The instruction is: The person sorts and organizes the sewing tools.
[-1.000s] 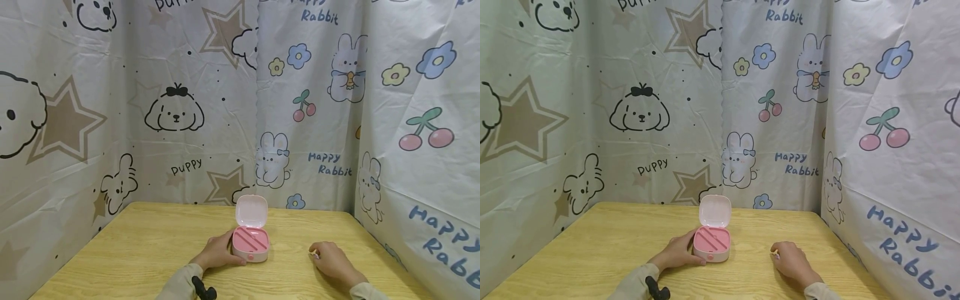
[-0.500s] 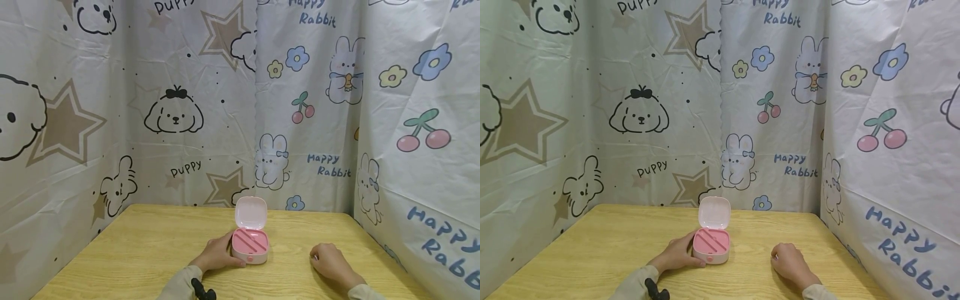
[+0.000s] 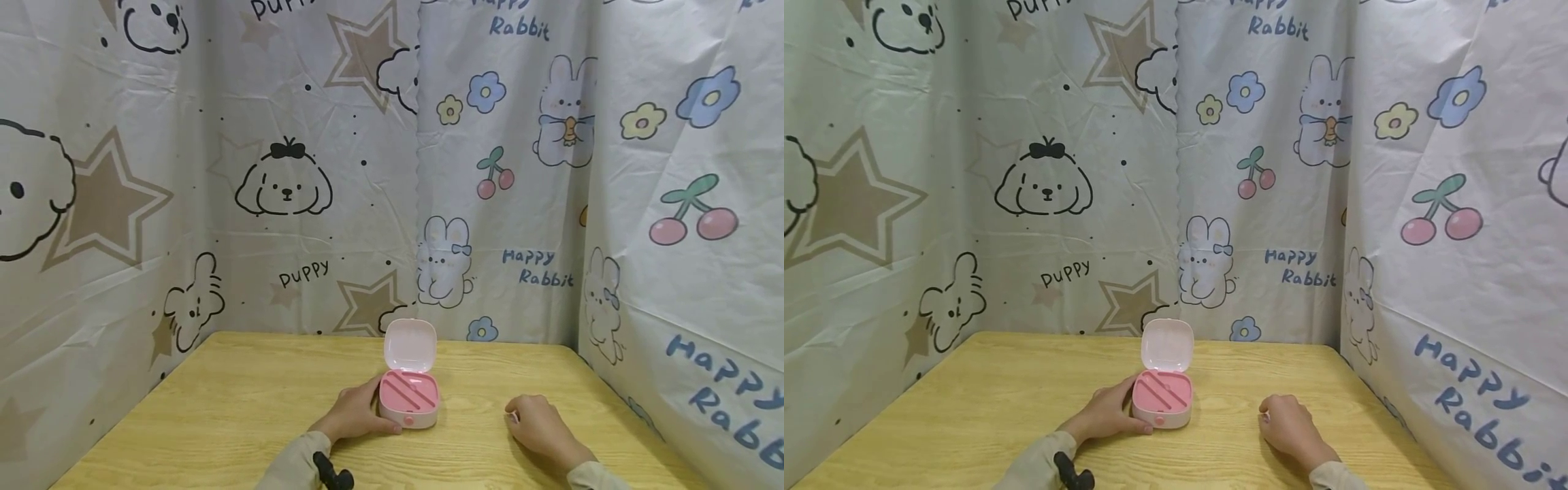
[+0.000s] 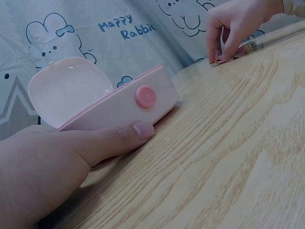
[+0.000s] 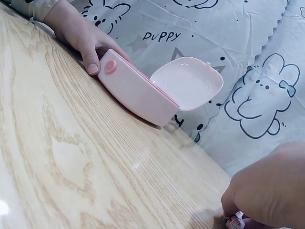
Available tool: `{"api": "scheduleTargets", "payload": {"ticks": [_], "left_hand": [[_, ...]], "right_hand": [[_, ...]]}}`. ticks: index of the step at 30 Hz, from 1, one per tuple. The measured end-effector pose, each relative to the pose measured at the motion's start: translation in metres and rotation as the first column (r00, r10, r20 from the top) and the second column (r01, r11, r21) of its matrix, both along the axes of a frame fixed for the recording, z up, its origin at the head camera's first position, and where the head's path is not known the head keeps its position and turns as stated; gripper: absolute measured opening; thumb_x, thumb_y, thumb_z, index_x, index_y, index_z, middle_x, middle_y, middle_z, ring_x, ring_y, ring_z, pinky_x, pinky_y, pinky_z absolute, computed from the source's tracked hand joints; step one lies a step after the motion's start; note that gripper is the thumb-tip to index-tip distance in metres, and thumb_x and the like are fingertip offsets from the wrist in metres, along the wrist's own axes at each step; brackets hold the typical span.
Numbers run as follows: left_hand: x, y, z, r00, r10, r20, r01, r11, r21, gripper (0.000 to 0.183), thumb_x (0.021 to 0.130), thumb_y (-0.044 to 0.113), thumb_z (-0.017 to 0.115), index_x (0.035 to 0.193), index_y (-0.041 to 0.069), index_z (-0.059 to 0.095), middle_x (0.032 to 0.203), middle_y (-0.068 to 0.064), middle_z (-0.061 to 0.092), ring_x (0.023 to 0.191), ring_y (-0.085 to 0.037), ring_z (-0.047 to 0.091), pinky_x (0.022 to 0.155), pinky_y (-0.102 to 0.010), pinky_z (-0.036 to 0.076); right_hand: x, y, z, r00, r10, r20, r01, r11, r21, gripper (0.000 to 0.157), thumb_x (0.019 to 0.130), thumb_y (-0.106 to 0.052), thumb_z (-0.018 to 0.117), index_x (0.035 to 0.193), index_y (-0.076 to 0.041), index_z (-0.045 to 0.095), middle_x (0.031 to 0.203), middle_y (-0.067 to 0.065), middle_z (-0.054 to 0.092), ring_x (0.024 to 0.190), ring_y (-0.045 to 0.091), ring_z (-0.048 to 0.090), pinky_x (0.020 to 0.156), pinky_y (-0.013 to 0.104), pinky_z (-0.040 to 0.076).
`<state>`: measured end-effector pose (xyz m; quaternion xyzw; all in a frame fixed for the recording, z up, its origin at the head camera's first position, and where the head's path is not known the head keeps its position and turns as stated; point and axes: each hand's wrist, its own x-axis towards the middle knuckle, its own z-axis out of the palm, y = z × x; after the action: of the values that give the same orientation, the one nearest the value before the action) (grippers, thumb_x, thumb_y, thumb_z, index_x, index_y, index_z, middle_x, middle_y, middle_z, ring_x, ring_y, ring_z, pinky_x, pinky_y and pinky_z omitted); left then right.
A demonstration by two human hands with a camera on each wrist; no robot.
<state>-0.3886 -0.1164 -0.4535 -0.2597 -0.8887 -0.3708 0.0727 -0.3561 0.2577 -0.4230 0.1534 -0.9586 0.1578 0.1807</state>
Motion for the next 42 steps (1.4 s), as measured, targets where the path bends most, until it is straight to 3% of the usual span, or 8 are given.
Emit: {"api": "scheduleTargets", "payload": {"ticks": [4,11,16,22,29,35,42], "left_hand": [[0.000,0.001,0.001,1.000,-0.001,-0.002,0.001,1.000,-0.004,0.116,0.069,0.065,0.088,0.162,0.020,0.035,0.156,0.000,0.049,0.140,-0.027,0.046,0.110,-0.064,0.027],[0.004,-0.001,0.006,1.000,0.002,-0.006,-0.002,1.000,0.003,0.113,0.072,0.060,0.089,0.161,0.013,0.037,0.154,-0.007,0.051,0.140,-0.031,0.047,0.109,-0.068,0.027],[0.002,-0.001,0.006,1.000,0.002,-0.014,-0.002,1.000,0.000,0.113,0.073,0.060,0.089,0.160,0.011,0.037,0.154,-0.009,0.051,0.139,-0.032,0.047,0.109,-0.068,0.027],[-0.001,0.001,0.005,1.000,0.003,-0.031,-0.004,1.000,-0.016,0.114,0.072,0.064,0.087,0.161,0.014,0.037,0.154,-0.009,0.051,0.139,-0.033,0.047,0.109,-0.068,0.027],[-0.001,0.001,0.002,1.000,0.000,-0.009,0.000,1.000,-0.008,0.117,0.069,0.064,0.088,0.163,0.018,0.035,0.156,-0.002,0.049,0.140,-0.029,0.047,0.110,-0.065,0.028],[0.001,0.001,0.002,1.000,0.000,-0.007,0.000,1.000,-0.004,0.117,0.069,0.063,0.089,0.162,0.018,0.035,0.156,-0.003,0.049,0.140,-0.030,0.046,0.110,-0.065,0.027],[0.003,0.002,0.002,1.000,-0.001,-0.002,0.001,1.000,0.007,0.117,0.069,0.063,0.089,0.162,0.019,0.035,0.156,-0.002,0.049,0.140,-0.030,0.046,0.109,-0.065,0.028]], "right_hand": [[0.001,0.000,0.001,1.000,0.005,-0.011,-0.005,1.000,-0.007,0.015,0.084,0.001,0.074,0.077,-0.012,0.074,0.070,-0.006,0.058,0.064,0.015,0.047,0.057,0.039,0.043],[0.001,-0.002,0.004,0.999,0.022,-0.045,-0.022,1.000,0.003,0.039,0.084,0.000,0.074,0.059,-0.018,0.051,0.058,-0.009,0.040,0.055,0.010,0.037,0.050,0.027,0.027],[0.000,-0.002,0.009,0.999,0.004,-0.040,-0.004,1.000,-0.009,0.033,0.083,0.000,0.074,0.062,-0.016,0.054,0.063,-0.006,0.047,0.059,0.012,0.041,0.053,0.030,0.029],[0.000,-0.004,0.014,0.999,-0.005,-0.034,0.004,1.000,-0.020,0.013,0.083,0.002,0.071,0.081,-0.011,0.075,0.080,0.000,0.065,0.067,0.016,0.049,0.056,0.034,0.039],[0.001,-0.007,0.018,0.999,-0.022,-0.032,0.022,1.000,-0.003,0.019,0.087,0.001,0.070,0.100,-0.008,0.081,0.097,0.006,0.076,0.081,0.018,0.063,0.063,0.046,0.052],[-0.004,-0.006,0.020,0.997,0.066,-0.044,-0.069,0.995,-0.070,0.014,0.087,0.000,0.074,0.098,-0.006,0.081,0.093,0.004,0.076,0.077,0.018,0.067,0.060,0.039,0.054],[-0.006,-0.003,0.027,0.972,0.234,-0.012,-0.233,0.960,-0.156,0.010,0.093,-0.004,0.075,0.101,-0.003,0.080,0.094,0.004,0.076,0.075,0.016,0.070,0.065,0.029,0.058]]}}
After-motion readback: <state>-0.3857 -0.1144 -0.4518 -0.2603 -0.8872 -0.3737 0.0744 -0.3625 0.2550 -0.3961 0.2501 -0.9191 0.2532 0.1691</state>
